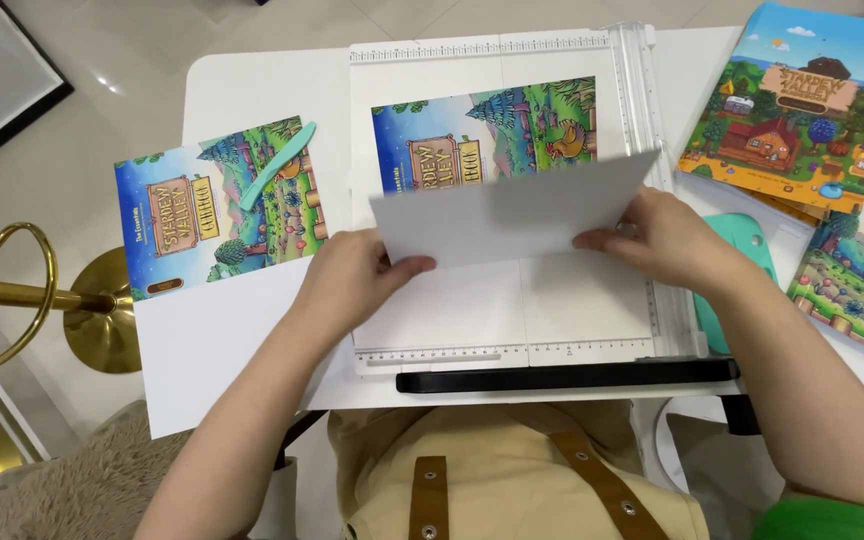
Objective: Scoring and folding printed paper sheets to create book covers using a scoring board and a folding tool.
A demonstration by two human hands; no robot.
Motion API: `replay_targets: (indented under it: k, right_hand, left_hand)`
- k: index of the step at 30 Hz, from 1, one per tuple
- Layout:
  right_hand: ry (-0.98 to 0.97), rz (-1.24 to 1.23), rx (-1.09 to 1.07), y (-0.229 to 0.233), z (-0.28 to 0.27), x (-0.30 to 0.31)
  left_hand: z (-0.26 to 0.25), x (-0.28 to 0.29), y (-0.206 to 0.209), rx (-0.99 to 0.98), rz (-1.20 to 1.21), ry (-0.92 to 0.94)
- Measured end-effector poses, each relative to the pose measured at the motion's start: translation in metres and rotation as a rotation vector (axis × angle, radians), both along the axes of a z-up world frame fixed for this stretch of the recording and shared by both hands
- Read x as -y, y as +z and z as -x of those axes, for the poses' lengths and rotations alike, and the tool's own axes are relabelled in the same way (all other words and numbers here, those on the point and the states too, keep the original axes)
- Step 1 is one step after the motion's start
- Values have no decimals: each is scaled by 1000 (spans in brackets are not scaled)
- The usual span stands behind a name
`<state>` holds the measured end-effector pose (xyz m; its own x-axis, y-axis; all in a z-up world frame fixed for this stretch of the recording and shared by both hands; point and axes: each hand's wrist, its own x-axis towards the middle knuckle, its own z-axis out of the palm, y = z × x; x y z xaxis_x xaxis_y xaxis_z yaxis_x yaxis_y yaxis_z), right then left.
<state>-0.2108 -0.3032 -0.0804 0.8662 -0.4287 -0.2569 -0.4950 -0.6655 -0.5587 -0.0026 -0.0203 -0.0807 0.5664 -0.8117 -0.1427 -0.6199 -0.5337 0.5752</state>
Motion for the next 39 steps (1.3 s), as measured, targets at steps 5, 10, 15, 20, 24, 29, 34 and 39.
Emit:
replay_targets:
  k: [5, 10, 15, 20, 24, 29, 34, 39]
  right_hand:
    - [-61, -17, -75, 34, -13, -13]
    - [-81, 20, -124, 29, -24, -7]
    - [-93, 77, -131, 16, -28, 0]
    - [-81, -33, -85, 16, -23, 4]
    - [-70, -424, 249, -20, -9, 33]
    - [-8, -656, 412, 9, -19, 19]
    - [-96, -685, 424, 55, -15, -9]
    - [-274, -356, 364, 49, -6, -17]
  left_hand:
    - [-7, 12, 11, -37, -58, 52]
    - [-12, 16, 2, -11, -99, 75]
    - [-10, 18, -4, 39, -121, 81]
    - [2, 13, 1, -12, -12, 136]
    - [16, 9, -7, 469, 587, 88]
    - [37, 30, -13, 1069, 313, -289]
    - [48, 44, -2, 1190, 422, -283]
    - [52, 52, -13, 1145, 601, -275]
